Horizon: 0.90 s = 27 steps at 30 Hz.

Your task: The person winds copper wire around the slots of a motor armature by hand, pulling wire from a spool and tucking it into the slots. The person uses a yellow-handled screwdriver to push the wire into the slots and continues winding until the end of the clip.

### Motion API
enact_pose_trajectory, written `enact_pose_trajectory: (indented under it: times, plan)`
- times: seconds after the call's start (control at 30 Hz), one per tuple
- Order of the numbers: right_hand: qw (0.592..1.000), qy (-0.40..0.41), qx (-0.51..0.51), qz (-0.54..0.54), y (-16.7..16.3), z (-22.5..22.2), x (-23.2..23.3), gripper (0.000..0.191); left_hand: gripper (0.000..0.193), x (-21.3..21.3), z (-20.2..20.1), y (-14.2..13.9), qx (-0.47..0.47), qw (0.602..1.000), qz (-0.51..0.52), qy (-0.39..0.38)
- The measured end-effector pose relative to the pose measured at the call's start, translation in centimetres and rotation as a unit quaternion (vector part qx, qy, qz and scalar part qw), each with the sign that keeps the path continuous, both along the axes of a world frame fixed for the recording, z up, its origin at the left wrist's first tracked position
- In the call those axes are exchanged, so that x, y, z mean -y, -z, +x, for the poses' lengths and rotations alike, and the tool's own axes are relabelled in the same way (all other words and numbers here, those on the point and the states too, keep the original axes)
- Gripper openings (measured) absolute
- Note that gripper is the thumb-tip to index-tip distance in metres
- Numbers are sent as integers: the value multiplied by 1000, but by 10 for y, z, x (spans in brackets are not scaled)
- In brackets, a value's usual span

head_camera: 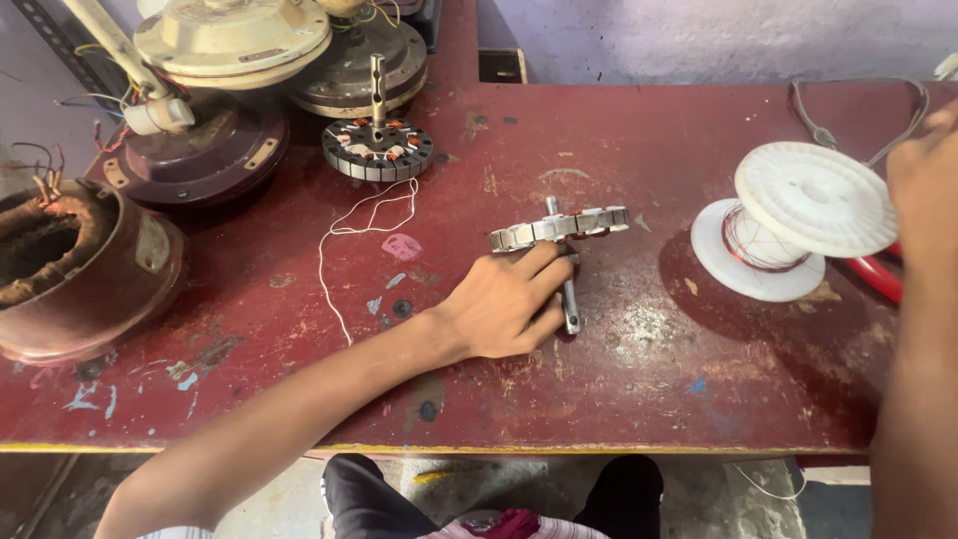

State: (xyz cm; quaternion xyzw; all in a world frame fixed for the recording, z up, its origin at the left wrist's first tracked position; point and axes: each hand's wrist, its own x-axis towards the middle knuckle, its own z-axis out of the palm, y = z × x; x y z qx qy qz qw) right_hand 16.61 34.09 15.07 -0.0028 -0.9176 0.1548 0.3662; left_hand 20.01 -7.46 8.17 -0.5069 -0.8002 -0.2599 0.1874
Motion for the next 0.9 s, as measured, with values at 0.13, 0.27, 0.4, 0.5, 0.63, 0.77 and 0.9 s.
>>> enact_pose_trajectory:
  times: [0.13, 0.27, 0.4, 0.5, 0.63, 0.77, 0.9]
  plan:
    - [987, -37, -131, 83, 0, 8, 29, 10, 22, 3, 0, 5, 9, 1000, 10, 15]
    - [947, -109, -261, 151, 2, 28, 76, 13, 21, 3, -1, 8, -4, 999, 26, 31]
    - [925, -248, -243, 155, 17, 37, 131, 18, 22, 2, -6, 9, 19, 1000, 6, 23]
    - [885, -357, -227, 193, 25, 31, 166, 21, 28, 4, -9, 10, -12, 999, 22, 36]
    - [874, -405, -201, 179, 23, 41, 176, 22, 29, 8, -13, 10, -11, 998, 43, 46]
    - [872, -418, -187, 176, 20, 42, 175, 23, 31, 8, -15, 7, -39, 995, 74, 58]
    - [887, -398, -180, 148, 23, 34, 171, 30, 28, 5, -11, 4, -96, 990, 100, 23]
